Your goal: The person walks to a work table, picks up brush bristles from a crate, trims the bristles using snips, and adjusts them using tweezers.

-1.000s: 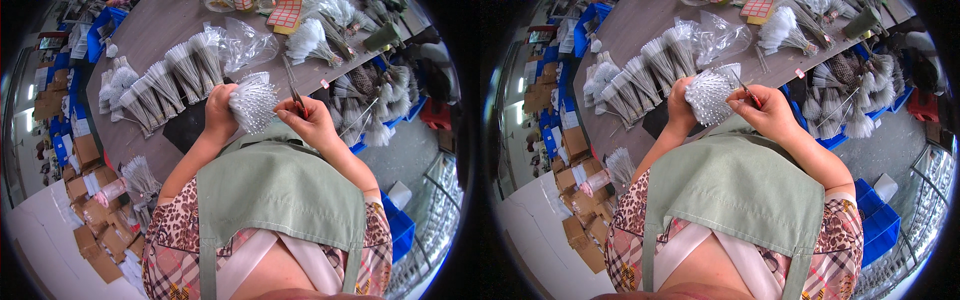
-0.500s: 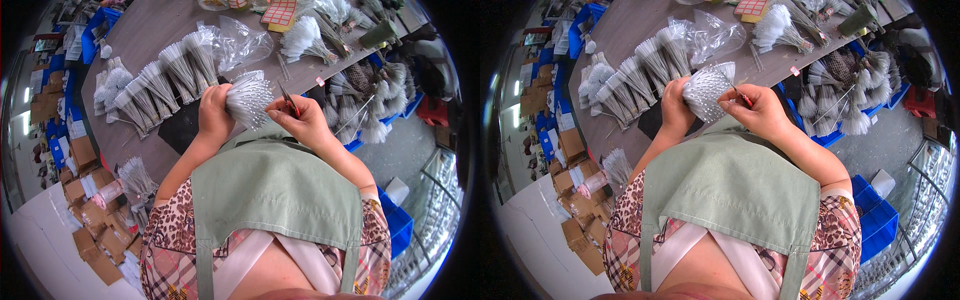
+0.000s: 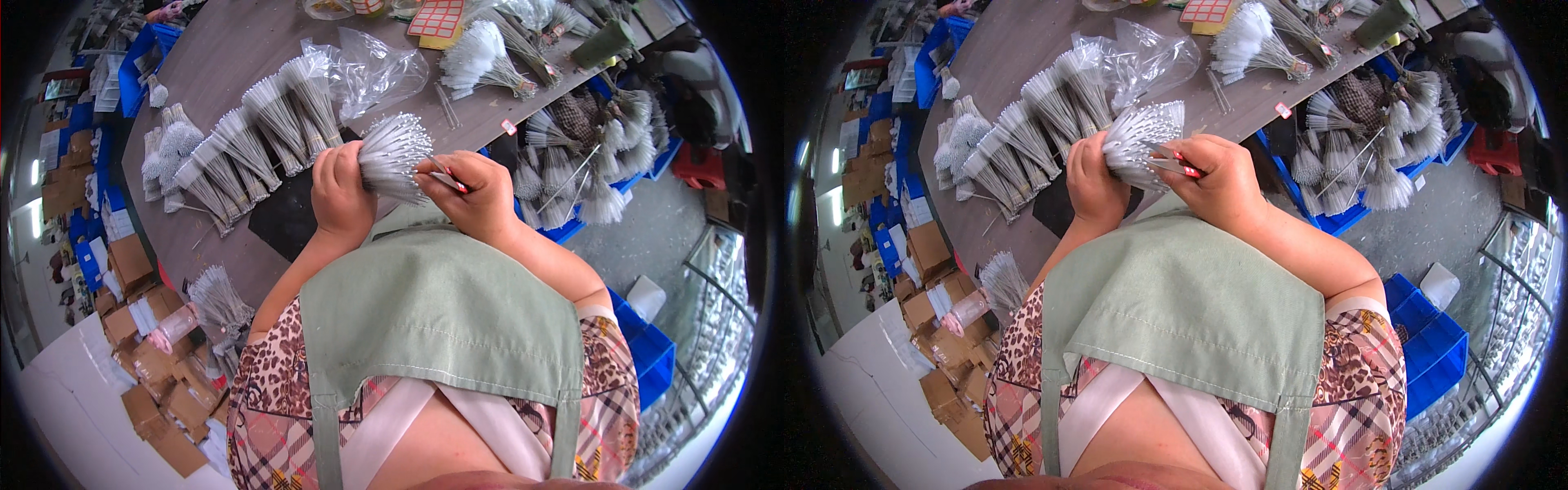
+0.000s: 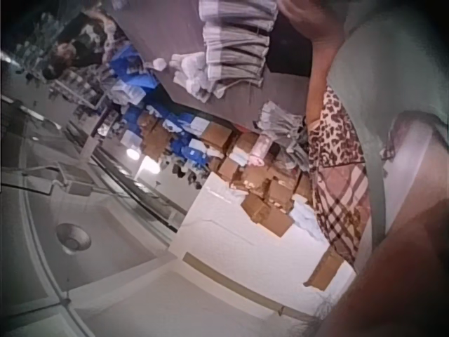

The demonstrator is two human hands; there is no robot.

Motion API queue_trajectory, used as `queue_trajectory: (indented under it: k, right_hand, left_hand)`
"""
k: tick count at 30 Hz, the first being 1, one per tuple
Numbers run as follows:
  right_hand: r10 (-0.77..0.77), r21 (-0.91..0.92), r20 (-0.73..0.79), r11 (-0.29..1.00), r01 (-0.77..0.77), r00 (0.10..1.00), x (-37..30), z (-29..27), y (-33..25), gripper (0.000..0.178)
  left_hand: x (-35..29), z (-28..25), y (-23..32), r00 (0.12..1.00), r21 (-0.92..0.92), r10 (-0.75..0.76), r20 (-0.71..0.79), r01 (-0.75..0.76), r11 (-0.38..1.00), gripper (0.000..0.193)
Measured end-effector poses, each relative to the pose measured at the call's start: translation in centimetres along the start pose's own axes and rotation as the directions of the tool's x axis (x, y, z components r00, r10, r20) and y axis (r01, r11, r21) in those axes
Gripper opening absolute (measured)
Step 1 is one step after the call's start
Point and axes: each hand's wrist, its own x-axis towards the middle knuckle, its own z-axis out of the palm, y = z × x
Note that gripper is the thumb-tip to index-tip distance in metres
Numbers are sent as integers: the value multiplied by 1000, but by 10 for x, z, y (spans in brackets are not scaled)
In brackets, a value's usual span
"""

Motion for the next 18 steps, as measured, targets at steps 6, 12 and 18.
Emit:
queue_trajectory:
  k: [6,12,18]
  right_hand:
    - [53,60,-35,997,-51,998,0,3,1,17]
    - [84,146,-1,986,-83,996,2,-3,2,13]
    - [79,249,151,962,-115,985,-3,-11,10,14]
  left_hand:
    - [-3,5,7,1000,41,-15,21,14,999,44]
    - [1,-10,23,975,9,-113,191,114,993,50]
    - [18,-37,36,662,-120,-374,649,575,809,53]
